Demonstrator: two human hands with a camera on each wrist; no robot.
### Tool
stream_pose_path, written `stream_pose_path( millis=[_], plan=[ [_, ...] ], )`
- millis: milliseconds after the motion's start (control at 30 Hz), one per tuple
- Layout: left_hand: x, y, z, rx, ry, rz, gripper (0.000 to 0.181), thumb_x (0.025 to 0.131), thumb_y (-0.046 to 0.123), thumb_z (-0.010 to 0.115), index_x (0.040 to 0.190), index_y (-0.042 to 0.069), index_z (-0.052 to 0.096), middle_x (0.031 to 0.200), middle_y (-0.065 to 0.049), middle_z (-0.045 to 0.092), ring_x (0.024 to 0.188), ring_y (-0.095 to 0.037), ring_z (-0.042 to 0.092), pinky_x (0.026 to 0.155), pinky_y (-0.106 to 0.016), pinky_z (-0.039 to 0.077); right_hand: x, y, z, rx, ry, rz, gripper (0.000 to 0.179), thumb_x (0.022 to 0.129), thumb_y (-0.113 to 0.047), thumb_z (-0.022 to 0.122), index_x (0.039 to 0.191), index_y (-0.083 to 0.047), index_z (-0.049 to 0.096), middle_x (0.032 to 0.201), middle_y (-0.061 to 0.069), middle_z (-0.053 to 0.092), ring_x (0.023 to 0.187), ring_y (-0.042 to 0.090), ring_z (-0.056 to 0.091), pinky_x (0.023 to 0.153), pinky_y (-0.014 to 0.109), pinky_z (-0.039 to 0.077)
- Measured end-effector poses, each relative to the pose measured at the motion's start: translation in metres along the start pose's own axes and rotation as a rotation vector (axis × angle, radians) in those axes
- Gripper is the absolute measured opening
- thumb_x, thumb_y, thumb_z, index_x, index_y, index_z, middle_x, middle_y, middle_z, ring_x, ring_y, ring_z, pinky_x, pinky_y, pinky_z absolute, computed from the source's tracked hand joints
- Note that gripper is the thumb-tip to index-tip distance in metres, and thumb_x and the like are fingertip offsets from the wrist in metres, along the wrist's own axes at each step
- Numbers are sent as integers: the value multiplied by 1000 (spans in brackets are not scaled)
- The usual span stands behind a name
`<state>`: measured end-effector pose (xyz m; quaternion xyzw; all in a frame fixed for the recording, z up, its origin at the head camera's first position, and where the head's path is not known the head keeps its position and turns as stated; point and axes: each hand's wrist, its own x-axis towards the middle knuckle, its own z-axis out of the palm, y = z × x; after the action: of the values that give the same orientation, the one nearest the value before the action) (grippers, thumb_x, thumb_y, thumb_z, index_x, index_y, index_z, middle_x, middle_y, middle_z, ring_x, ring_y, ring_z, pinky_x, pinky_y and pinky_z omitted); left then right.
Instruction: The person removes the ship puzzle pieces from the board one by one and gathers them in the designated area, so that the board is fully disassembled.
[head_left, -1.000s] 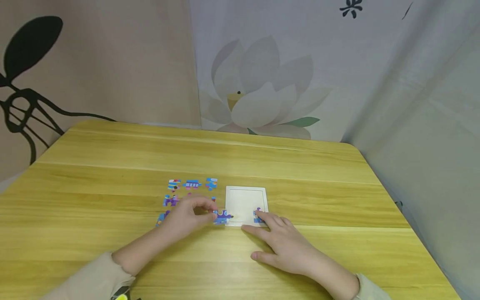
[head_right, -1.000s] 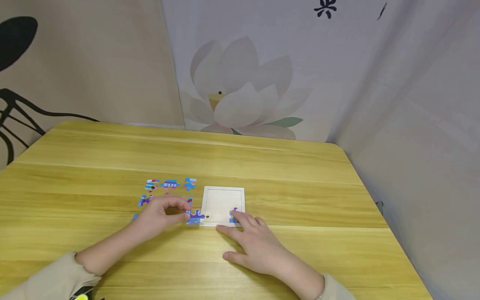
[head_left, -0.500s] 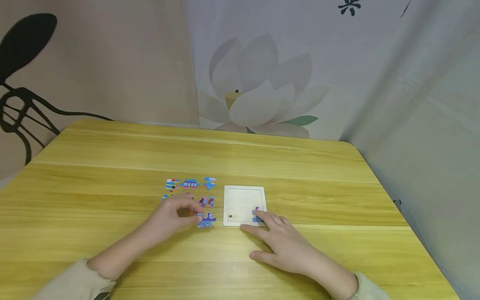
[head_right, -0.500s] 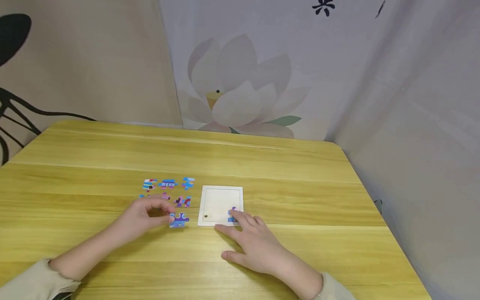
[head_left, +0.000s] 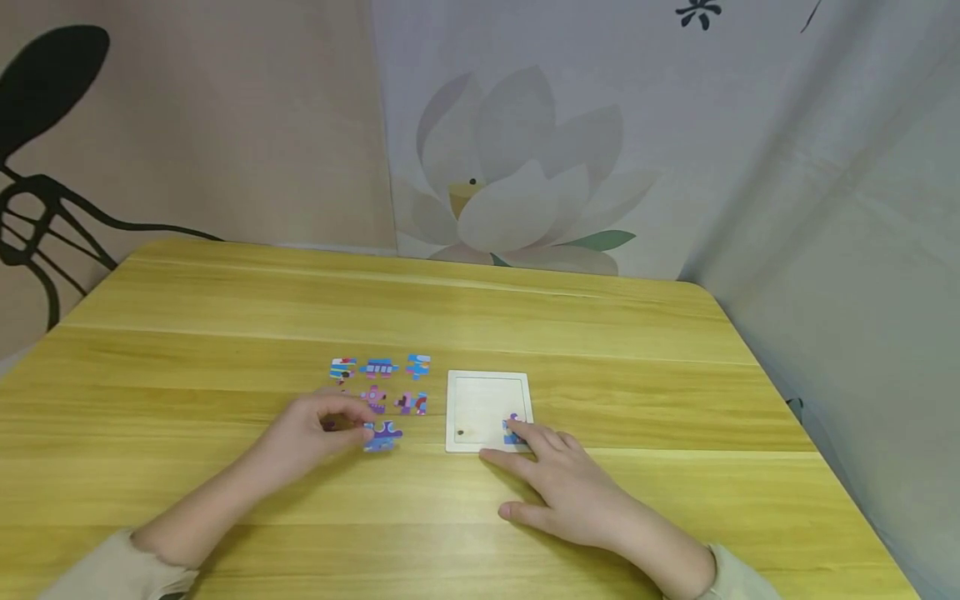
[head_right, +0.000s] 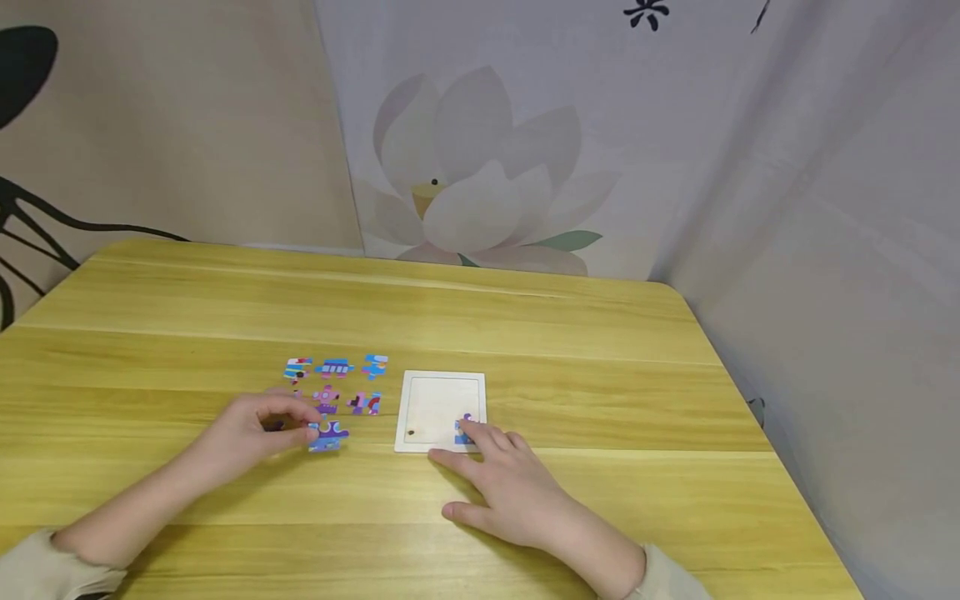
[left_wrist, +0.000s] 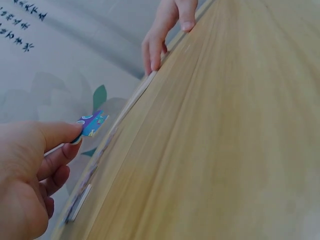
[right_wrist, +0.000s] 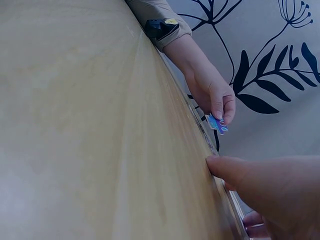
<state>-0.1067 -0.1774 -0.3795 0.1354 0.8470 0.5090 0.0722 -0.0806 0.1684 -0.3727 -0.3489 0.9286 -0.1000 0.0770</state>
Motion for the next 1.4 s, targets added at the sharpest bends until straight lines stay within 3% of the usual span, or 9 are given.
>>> stream_pose_path(
  millis=[533, 1000, 1067, 1233, 1400],
  plan=[
    [1, -8, -11, 66, -14, 11, 10, 83, 13, 75, 92, 11, 73, 83, -3, 58, 77, -21, 53, 63, -26, 48, 0, -2, -1, -7, 8, -2, 59, 92, -58, 50, 146, -37, 38, 155, 8, 22, 138, 31, 25, 107, 54, 22],
    [2, -7, -7, 261, 11, 105, 8, 81, 7, 74, 87, 11, 72, 80, 2, 53, 75, -17, 47, 61, -24, 44, 0, -1, 0, -1, 6, 8, 59, 92, -58, 50, 146, -38, 37, 155, 8, 22, 138, 32, 24, 107, 53, 21],
    [3, -6, -7, 284, 8, 109, 8, 81, 7, 74, 86, 13, 71, 79, 3, 53, 75, -16, 46, 62, -26, 43, 0, -1, -1, 0, 7, 7, 59, 92, -58, 50, 146, -38, 37, 155, 9, 22, 138, 32, 24, 107, 54, 21],
    [4, -4, -6, 356, 19, 145, 11, 79, 9, 76, 81, 18, 70, 73, 12, 53, 75, -15, 45, 77, -39, 32, 0, -2, -1, -5, 13, 3, 59, 92, -58, 50, 146, -36, 39, 155, 9, 23, 138, 32, 25, 107, 53, 21],
    [3, -2, -4, 398, 34, 181, 13, 76, 10, 79, 81, 18, 70, 69, 17, 52, 75, -13, 45, 80, -43, 25, 0, -2, 0, -5, 17, -1, 59, 92, -57, 51, 145, -36, 39, 155, 9, 24, 137, 32, 26, 107, 53, 21]
  ],
)
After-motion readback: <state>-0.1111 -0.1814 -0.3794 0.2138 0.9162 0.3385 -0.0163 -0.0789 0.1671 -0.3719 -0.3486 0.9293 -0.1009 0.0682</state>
